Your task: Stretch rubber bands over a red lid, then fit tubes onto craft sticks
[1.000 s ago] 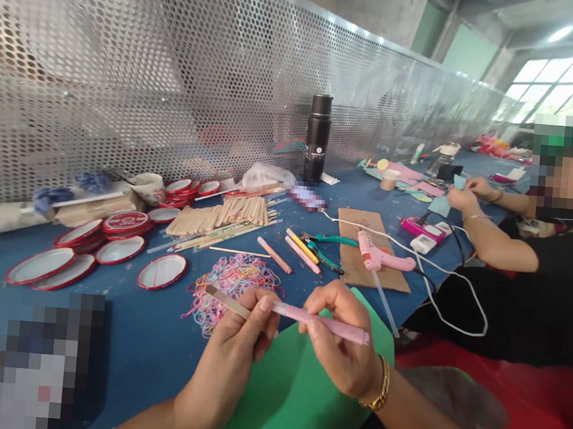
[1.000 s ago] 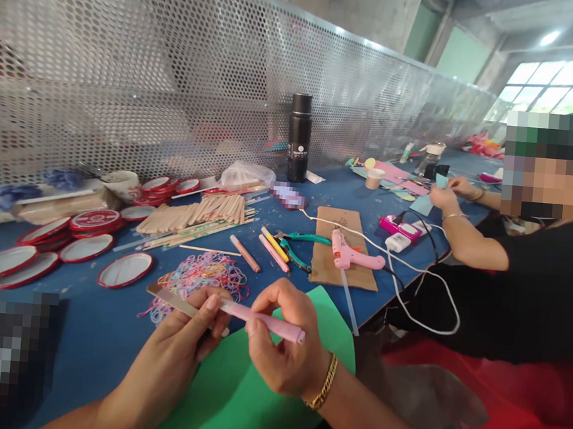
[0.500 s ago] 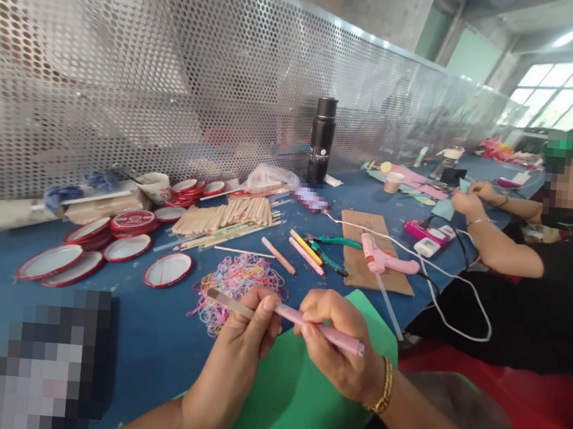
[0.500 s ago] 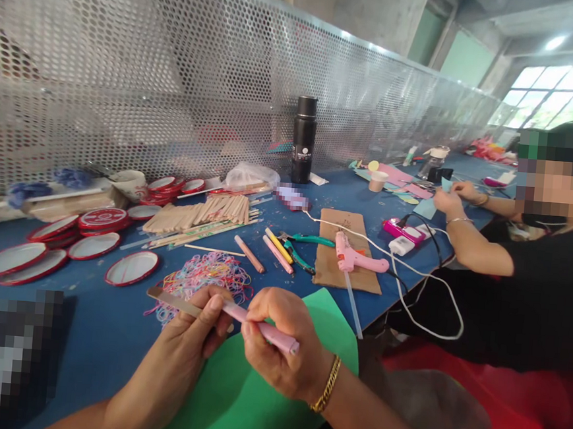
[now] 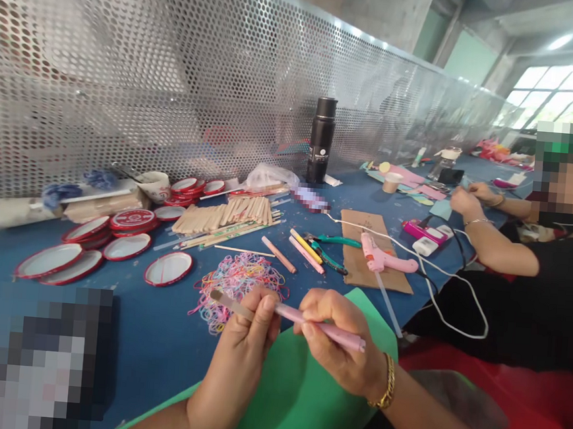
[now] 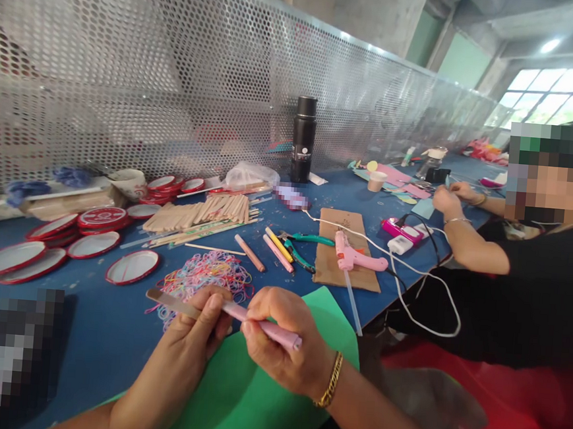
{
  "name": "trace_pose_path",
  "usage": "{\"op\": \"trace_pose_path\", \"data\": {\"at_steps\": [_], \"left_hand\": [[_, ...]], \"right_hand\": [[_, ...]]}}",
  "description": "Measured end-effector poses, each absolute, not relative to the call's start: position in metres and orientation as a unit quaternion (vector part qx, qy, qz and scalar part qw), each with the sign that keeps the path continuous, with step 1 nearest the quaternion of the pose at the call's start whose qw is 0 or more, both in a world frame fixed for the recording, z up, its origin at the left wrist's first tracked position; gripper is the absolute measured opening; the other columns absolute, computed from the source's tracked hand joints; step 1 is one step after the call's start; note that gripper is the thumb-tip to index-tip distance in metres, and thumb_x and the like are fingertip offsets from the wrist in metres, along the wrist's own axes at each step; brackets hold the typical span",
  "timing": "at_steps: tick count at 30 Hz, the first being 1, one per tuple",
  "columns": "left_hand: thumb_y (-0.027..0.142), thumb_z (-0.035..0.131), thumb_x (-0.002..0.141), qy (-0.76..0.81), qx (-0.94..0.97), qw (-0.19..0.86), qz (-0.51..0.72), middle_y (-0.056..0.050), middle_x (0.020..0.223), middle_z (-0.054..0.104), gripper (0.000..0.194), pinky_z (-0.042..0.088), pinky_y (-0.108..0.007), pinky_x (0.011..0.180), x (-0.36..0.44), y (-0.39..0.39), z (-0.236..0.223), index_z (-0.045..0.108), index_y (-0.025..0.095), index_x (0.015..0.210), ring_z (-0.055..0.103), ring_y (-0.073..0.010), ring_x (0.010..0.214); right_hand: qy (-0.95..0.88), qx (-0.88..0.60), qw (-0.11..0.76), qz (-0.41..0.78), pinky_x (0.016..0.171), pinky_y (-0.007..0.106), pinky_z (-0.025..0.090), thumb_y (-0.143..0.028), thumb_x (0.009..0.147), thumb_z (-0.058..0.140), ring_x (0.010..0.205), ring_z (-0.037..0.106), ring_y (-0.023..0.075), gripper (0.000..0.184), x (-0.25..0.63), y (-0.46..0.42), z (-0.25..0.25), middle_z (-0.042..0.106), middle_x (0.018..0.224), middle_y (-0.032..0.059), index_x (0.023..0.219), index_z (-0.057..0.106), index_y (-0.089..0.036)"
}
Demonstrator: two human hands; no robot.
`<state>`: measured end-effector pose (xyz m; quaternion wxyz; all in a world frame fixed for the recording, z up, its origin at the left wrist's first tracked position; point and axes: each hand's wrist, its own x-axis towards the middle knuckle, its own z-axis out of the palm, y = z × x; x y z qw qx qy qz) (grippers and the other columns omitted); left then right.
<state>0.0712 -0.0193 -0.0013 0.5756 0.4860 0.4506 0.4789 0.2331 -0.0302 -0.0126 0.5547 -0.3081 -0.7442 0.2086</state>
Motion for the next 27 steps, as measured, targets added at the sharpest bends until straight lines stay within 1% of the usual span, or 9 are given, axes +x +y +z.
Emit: {"op": "trace_pose_path", "data": {"at_steps": [4,9,13,16,18,20,23,25,27], "left_hand": [[0.075,0.069,0.076,0.459,0.488,0.566,0.48,0.005,0.062,0.047,0.054,0.031,-0.023,0.049,0.07,-0.021,-0.002,0.059,0.022,0.073,0.035,-0.0117,0.056],[0.071,0.055,0.09,0.448,0.503,0.559,0.483,0.005,0.06,0.047,0.056,0.03,-0.023,0.049,0.068,-0.014,-0.004,0.055,0.02,0.068,0.035,-0.0104,0.053],[0.064,0.055,0.093,0.435,0.476,0.585,0.492,0.005,0.062,0.052,0.046,0.026,-0.023,0.046,0.068,-0.01,-0.005,0.062,0.019,0.086,0.036,-0.0092,0.05],[0.061,0.059,0.091,0.414,0.464,0.619,0.48,0.005,0.06,0.054,0.044,0.025,-0.022,0.044,0.068,-0.01,-0.005,0.063,0.018,0.091,0.037,-0.0089,0.048],[0.059,0.06,0.091,0.406,0.463,0.632,0.471,0.005,0.058,0.054,0.042,0.024,-0.022,0.043,0.067,-0.01,-0.004,0.064,0.017,0.09,0.037,-0.0084,0.046],[0.058,0.059,0.09,0.401,0.469,0.642,0.455,0.004,0.056,0.056,0.042,0.023,-0.022,0.042,0.066,-0.011,-0.004,0.064,0.016,0.089,0.036,-0.0077,0.044],[0.057,0.058,0.089,0.397,0.484,0.653,0.427,0.003,0.054,0.059,0.042,0.021,-0.022,0.04,0.065,-0.011,-0.003,0.063,0.016,0.089,0.035,-0.0071,0.04],[0.056,0.058,0.089,0.397,0.491,0.651,0.421,0.003,0.054,0.06,0.04,0.021,-0.022,0.04,0.066,-0.011,-0.002,0.062,0.016,0.091,0.036,-0.0073,0.04],[0.054,0.057,0.088,0.398,0.492,0.646,0.427,0.003,0.054,0.061,0.039,0.022,-0.021,0.04,0.067,-0.011,-0.001,0.061,0.016,0.095,0.036,-0.0079,0.041]], "right_hand": [[-0.746,-0.31,0.559,0.187,0.067,0.029,0.052,-0.015,0.096,0.052,0.071,0.062,0.0153,0.009,0.231,-0.031,-0.013,0.063,0.08,0.0007,0.095,0.053,-0.024],[-0.737,-0.338,0.546,0.212,0.067,0.028,0.052,-0.022,0.094,0.063,0.072,0.067,0.0154,0.0,0.238,-0.021,-0.001,0.07,0.082,0.0011,0.094,0.062,-0.023],[-0.743,-0.408,0.52,0.109,0.083,0.033,0.055,-0.02,0.094,0.066,0.09,0.071,0.0186,0.012,0.246,0.005,0.012,0.078,0.097,0.0039,0.104,0.072,-0.023],[-0.769,-0.476,0.425,0.046,0.092,0.038,0.055,-0.015,0.093,0.066,0.102,0.07,0.0224,0.027,0.245,0.028,0.013,0.077,0.11,0.0072,0.118,0.071,-0.023],[-0.789,-0.51,0.341,0.032,0.099,0.041,0.053,-0.015,0.089,0.07,0.112,0.067,0.0251,0.045,0.243,0.038,0.01,0.073,0.122,0.0099,0.133,0.063,-0.021],[-0.792,-0.542,0.281,0.009,0.103,0.042,0.05,-0.019,0.088,0.072,0.119,0.063,0.0273,0.055,0.241,0.043,0.007,0.068,0.13,0.0128,0.14,0.057,-0.018],[-0.768,-0.604,0.209,-0.043,0.099,0.041,0.051,-0.023,0.094,0.064,0.113,0.064,0.0276,0.04,0.24,0.044,0.004,0.068,0.124,0.014,0.134,0.062,-0.016],[-0.747,-0.645,0.142,-0.075,0.091,0.038,0.053,-0.02,0.098,0.056,0.105,0.066,0.0275,0.025,0.239,0.043,0.004,0.07,0.113,0.0144,0.119,0.07,-0.015],[-0.734,-0.668,0.086,-0.089,0.084,0.038,0.053,-0.016,0.098,0.053,0.1,0.067,0.0286,0.021,0.237,0.043,0.006,0.07,0.105,0.016,0.105,0.073,-0.013]]}}
